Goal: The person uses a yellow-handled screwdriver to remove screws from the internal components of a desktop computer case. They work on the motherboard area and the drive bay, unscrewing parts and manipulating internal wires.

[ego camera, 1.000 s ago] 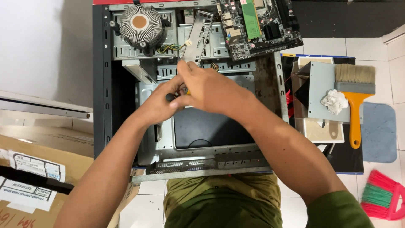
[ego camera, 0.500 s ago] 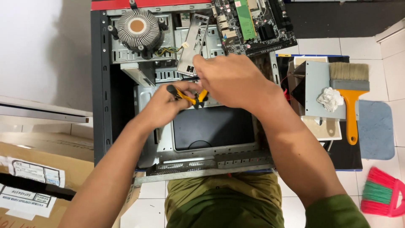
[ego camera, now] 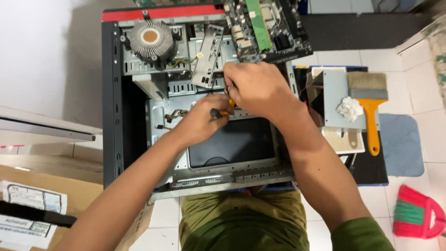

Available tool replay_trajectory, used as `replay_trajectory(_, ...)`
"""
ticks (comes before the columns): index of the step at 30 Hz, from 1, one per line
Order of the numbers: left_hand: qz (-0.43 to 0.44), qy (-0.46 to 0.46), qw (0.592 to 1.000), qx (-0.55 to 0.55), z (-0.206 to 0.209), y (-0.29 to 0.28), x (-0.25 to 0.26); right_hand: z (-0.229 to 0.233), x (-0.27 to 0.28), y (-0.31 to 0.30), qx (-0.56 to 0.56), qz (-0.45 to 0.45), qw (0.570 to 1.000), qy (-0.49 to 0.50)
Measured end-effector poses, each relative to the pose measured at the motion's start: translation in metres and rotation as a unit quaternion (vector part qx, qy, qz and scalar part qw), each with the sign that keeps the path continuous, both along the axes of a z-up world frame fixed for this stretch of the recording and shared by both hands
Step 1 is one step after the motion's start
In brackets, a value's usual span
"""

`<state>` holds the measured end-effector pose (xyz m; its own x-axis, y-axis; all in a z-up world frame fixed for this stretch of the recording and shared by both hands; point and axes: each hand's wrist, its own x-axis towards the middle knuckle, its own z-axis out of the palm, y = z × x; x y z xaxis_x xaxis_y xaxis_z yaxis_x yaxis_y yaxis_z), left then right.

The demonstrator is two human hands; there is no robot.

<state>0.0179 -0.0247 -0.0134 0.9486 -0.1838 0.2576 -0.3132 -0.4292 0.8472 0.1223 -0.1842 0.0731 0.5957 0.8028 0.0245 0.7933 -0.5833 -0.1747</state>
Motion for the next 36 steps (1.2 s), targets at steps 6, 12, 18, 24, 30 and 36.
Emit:
replay_trajectory(6, 0.001, -0.003, 0.999, 0.038, -0.001, 0.000, 0.000, -0.003, 0.004, -0.001, -0.012, 0.003, 0.999, 0.038)
replay_trajectory(12, 0.010, 0.031, 0.998, 0.046, -0.002, 0.006, -0.001, -0.009, 0.005, 0.001, -0.007, 0.005, 0.999, 0.043)
replay_trajectory(18, 0.003, 0.049, 0.998, 0.046, 0.001, 0.004, 0.001, -0.019, 0.004, -0.002, 0.011, 0.014, 1.000, 0.005)
replay_trajectory(24, 0.003, 0.047, 0.998, 0.043, 0.003, 0.003, 0.004, -0.019, 0.004, -0.001, 0.018, 0.018, 1.000, -0.009)
replay_trajectory(30, 0.006, 0.091, 0.994, 0.060, 0.011, 0.000, 0.000, -0.014, 0.007, -0.003, 0.009, 0.030, 0.999, 0.042)
replay_trajectory(36, 0.006, 0.162, 0.986, 0.040, 0.031, -0.003, -0.004, -0.015, 0.009, -0.001, 0.002, 0.030, 0.998, 0.062)
